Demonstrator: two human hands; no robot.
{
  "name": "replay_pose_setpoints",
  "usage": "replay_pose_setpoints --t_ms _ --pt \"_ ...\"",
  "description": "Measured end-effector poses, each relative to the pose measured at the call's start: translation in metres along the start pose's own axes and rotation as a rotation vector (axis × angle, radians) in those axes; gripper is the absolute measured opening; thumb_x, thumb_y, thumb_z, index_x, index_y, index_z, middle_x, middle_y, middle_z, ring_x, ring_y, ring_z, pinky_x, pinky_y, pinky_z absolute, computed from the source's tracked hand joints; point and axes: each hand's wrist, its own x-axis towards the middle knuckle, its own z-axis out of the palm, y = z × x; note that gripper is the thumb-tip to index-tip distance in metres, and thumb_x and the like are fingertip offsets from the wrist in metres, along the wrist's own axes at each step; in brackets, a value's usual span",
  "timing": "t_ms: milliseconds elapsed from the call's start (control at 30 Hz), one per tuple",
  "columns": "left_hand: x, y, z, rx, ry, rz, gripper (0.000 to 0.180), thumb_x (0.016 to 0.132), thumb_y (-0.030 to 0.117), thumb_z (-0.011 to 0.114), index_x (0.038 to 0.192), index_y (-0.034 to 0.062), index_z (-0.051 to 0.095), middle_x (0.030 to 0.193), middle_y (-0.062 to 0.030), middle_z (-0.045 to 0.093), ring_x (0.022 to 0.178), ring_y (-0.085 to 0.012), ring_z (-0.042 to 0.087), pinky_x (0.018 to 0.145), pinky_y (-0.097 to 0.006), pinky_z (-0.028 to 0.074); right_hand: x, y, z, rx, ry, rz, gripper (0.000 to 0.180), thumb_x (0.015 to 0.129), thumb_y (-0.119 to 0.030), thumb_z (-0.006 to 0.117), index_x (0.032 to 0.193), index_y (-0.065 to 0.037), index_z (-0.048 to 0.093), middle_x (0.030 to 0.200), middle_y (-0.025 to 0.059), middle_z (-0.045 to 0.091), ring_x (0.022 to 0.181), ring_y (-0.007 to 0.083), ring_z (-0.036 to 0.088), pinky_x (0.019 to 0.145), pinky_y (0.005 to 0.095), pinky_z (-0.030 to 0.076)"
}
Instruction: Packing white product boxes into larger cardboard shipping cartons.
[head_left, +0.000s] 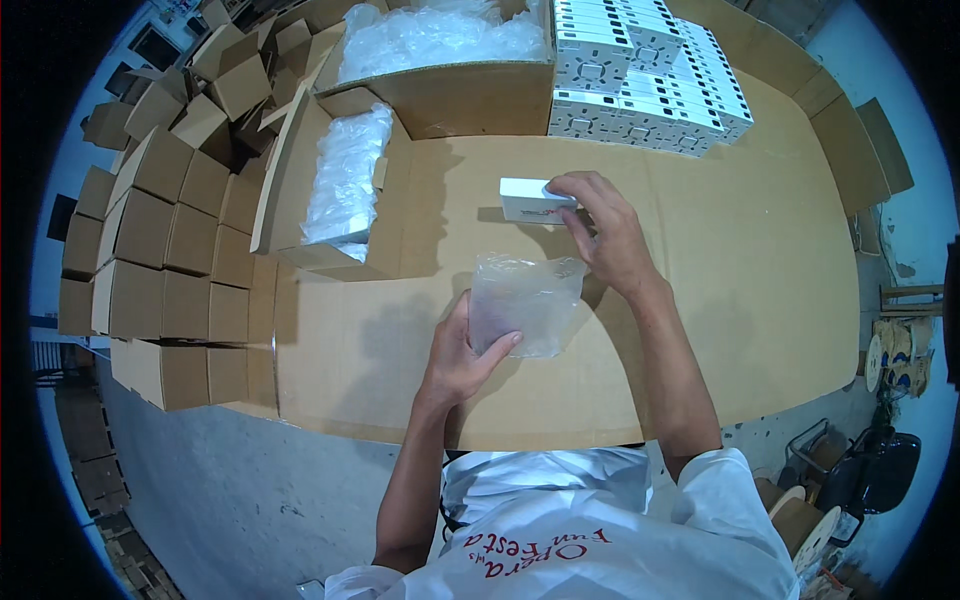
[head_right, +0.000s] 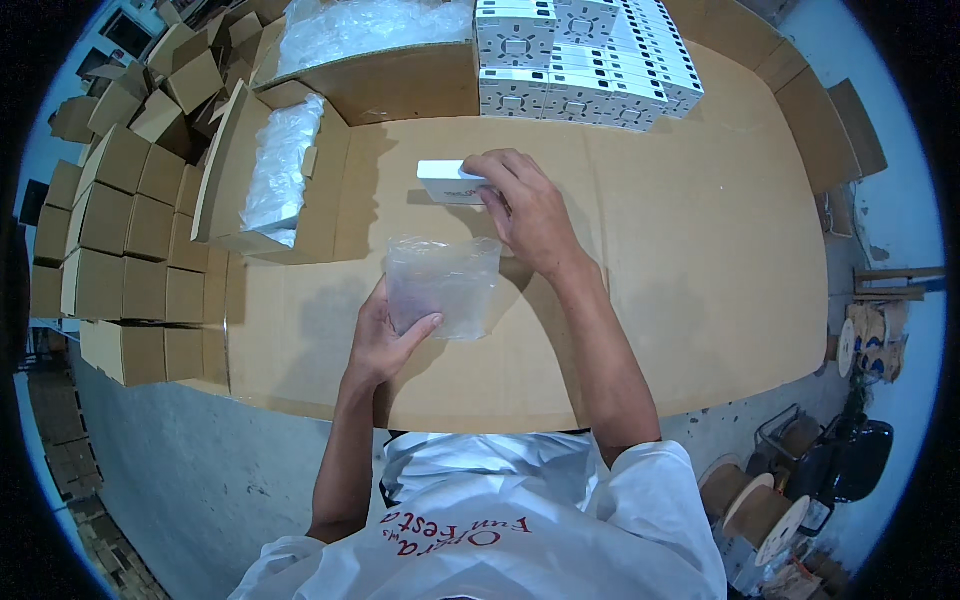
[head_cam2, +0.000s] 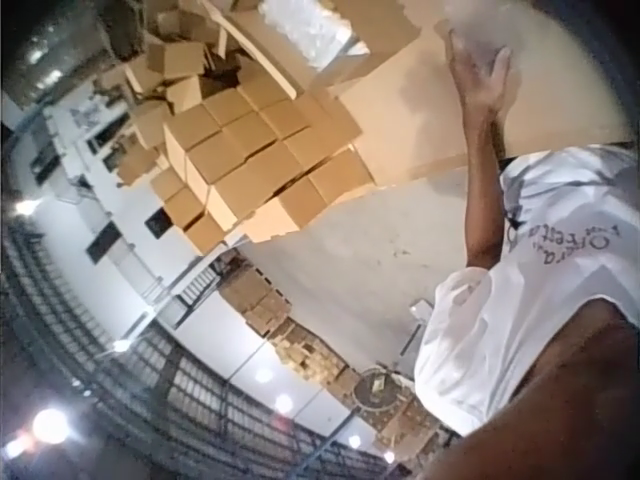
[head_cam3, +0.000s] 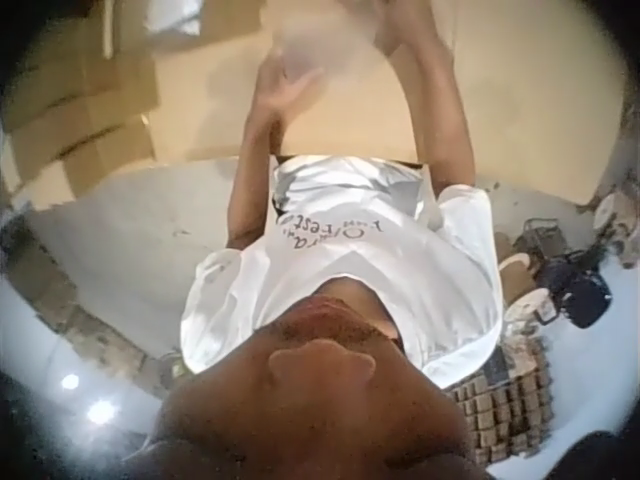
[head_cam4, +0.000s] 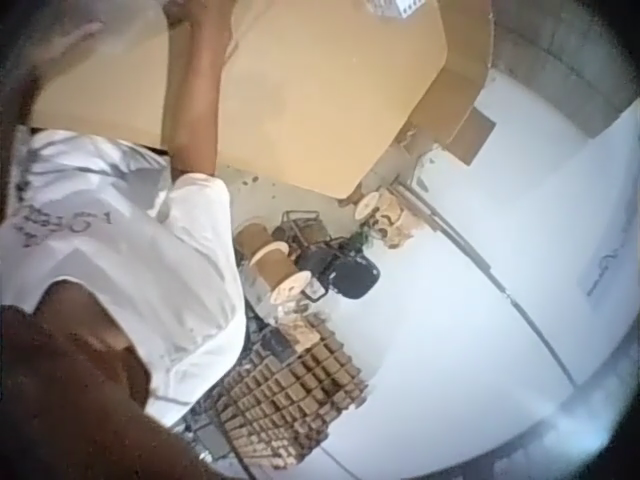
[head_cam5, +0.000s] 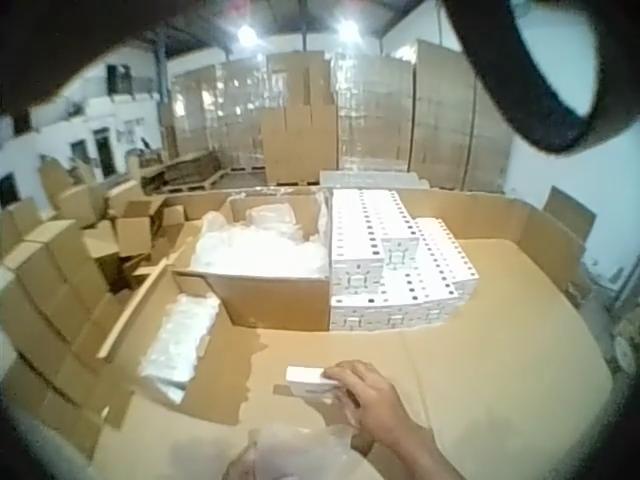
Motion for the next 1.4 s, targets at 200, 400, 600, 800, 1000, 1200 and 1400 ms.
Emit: replay_pose_setpoints --t_ms 200,400,600,800,1000,1200,1400 --pt "0.004 0.003 0.000 0.037 -0.002 0.015 0.049 0.082 0.006 0.078 0.126 -0.0017 0.056 0.114 -0.0162 0.068 0.106 -0.0224 0.066 0.093 -0.036 0.053 -0.003 0.004 -0.006 0.241 0.130 0.114 0.028 0.088 0.006 0.066 0.113 -0.003 0.060 0.104 0.0106 0.065 0.100 0.0211 0.066 0.073 0.0364 0.058" --pt "0.004 -0.004 -0.001 0.073 0.003 0.007 0.050 0.081 0.008 0.080 0.124 -0.0011 0.058 0.114 -0.0174 0.068 0.106 -0.0247 0.067 0.092 -0.038 0.053 -0.014 -0.001 -0.014 0.848 0.230 0.311 0.027 0.094 0.002 0.064 0.111 -0.001 0.043 0.107 0.0100 0.059 0.095 0.0199 0.068 0.075 0.0291 0.064" --pt "0.000 0.000 -0.003 0.089 0.004 0.007 0.050 0.080 0.010 0.080 0.123 -0.0006 0.058 0.112 -0.0170 0.069 0.105 -0.0251 0.067 0.092 -0.038 0.053 -0.024 -0.009 -0.021 1.072 0.199 0.412 0.026 0.094 0.000 0.066 0.110 -0.003 0.046 0.108 0.0105 0.060 0.097 0.0178 0.068 0.077 0.0290 0.063" --pt "0.001 0.009 -0.004 0.115 -0.058 -0.061 0.055 0.081 0.005 0.078 0.130 -0.0030 0.053 0.118 -0.0159 0.067 0.111 -0.0228 0.064 0.098 -0.037 0.051 -0.027 -0.006 -0.020 1.079 0.140 0.402 0.024 0.092 0.000 0.069 0.106 -0.003 0.050 0.107 0.0101 0.061 0.097 0.0142 0.067 0.082 0.0259 0.058" --pt "0.000 0.003 -0.003 0.102 -0.013 -0.014 0.051 0.080 0.010 0.080 0.125 -0.0010 0.058 0.114 -0.0174 0.069 0.107 -0.0252 0.067 0.094 -0.039 0.052 -0.026 -0.007 -0.018 1.065 0.033 0.396 0.025 0.090 0.001 0.071 0.103 -0.004 0.050 0.104 0.0088 0.063 0.095 0.0125 0.067 0.082 0.0252 0.056" --pt "-0.001 0.002 -0.003 0.059 -0.014 -0.040 0.054 0.081 0.010 0.080 0.127 -0.0023 0.056 0.114 -0.0180 0.069 0.109 -0.0252 0.067 0.095 -0.038 0.052 -0.027 -0.004 -0.022 1.013 -0.068 0.332 0.026 0.089 0.002 0.072 0.103 -0.005 0.050 0.105 0.0096 0.065 0.100 0.0126 0.064 0.086 0.0280 0.054" --pt "-0.002 -0.003 -0.003 0.083 -0.006 -0.035 0.054 0.081 0.012 0.080 0.127 -0.0023 0.056 0.112 -0.0179 0.070 0.107 -0.0259 0.068 0.093 -0.038 0.053 -0.028 -0.003 -0.030 0.972 -0.133 0.359 0.027 0.088 0.003 0.072 0.102 -0.006 0.051 0.106 0.0088 0.066 0.102 0.0138 0.063 0.088 0.0309 0.052"
